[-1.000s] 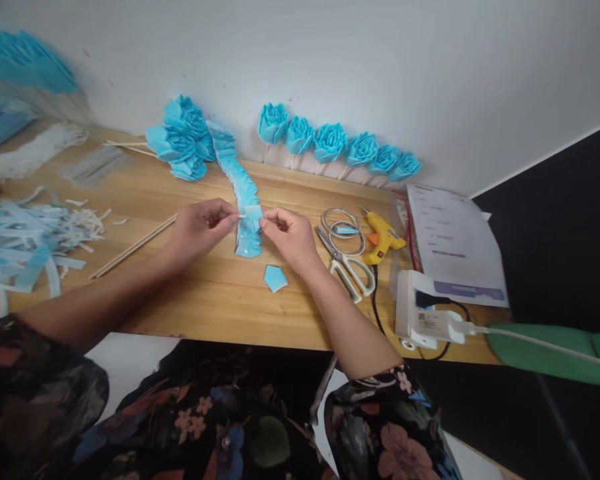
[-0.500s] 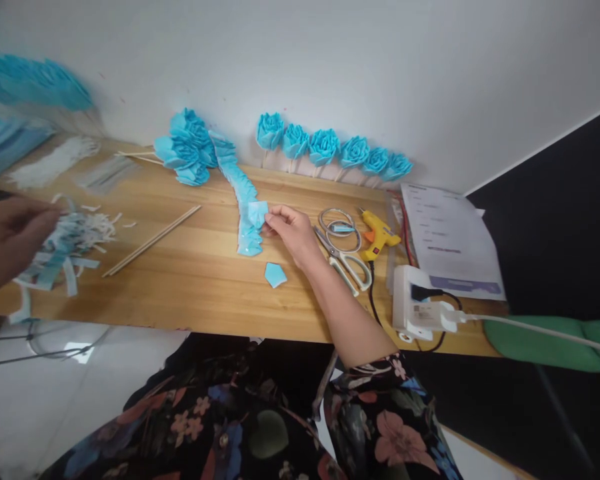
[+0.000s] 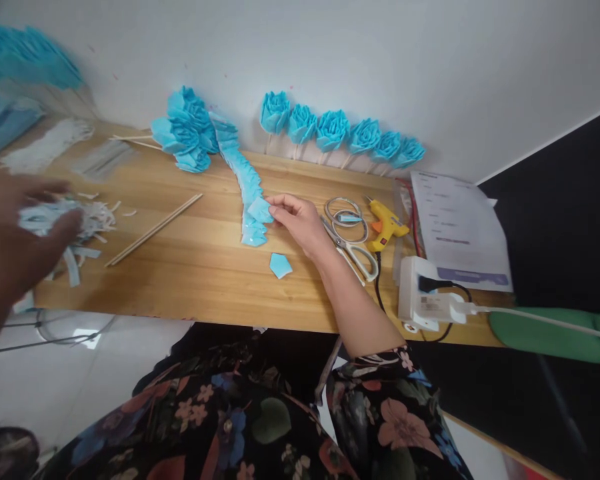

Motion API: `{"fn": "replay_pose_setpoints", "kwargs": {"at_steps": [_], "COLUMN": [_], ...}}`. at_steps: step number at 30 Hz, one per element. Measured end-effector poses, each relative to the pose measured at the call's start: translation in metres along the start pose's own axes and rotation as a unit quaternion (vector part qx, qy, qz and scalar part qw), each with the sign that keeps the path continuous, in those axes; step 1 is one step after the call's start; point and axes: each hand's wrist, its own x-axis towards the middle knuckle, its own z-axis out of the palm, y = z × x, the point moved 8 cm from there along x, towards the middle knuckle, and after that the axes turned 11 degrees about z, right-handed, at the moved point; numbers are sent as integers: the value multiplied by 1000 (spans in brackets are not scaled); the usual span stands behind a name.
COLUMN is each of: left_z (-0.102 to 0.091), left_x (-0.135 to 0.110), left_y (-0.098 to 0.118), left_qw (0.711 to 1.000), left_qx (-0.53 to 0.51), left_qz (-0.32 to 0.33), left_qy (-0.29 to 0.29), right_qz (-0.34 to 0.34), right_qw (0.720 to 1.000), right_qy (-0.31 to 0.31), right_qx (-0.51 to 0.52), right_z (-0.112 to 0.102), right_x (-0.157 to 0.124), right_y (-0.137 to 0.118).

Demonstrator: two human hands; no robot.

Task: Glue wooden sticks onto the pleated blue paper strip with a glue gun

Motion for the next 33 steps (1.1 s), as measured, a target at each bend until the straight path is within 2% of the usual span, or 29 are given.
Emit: {"fn": "replay_pose_setpoints", "kwargs": {"at_steps": [1, 2, 3, 5, 6, 8, 10, 14, 19, 33], "left_z": [4, 17, 40, 89, 108, 136, 152, 164, 171, 181], "left_x": [5, 11, 19, 34, 39, 46, 50, 54, 55, 62], "left_y": [13, 24, 28, 26, 24, 19, 16, 14, 9, 10], "left_qw": [994, 988, 991, 999, 993, 970, 948, 925, 913, 910], "left_qx": [75, 114, 110, -18, -81, -168, -214, -260, -282, -291], "left_qz": [39, 62, 55, -10, -56, -149, -212, -249, -249, -216], "left_qy": [70, 89, 54, -43, -67, -97, -106, -124, -156, -202], "right_qz": [2, 6, 13, 28, 33, 33, 24, 3, -1, 22], "right_qw": [1000, 1000, 1000, 999, 998, 998, 999, 998, 990, 997], "right_qy": [0, 1, 1, 2, 4, 4, -4, -40, -81, -58], "right_qx": [0, 4, 12, 34, 45, 55, 41, -51, -120, -42], "right_z": [-1, -3, -6, -11, -13, -16, -15, 0, 18, 13], "right_x": [0, 1, 2, 4, 6, 7, 7, 1, -5, 4], "right_y": [0, 1, 3, 7, 9, 12, 11, 6, 6, 17]}}
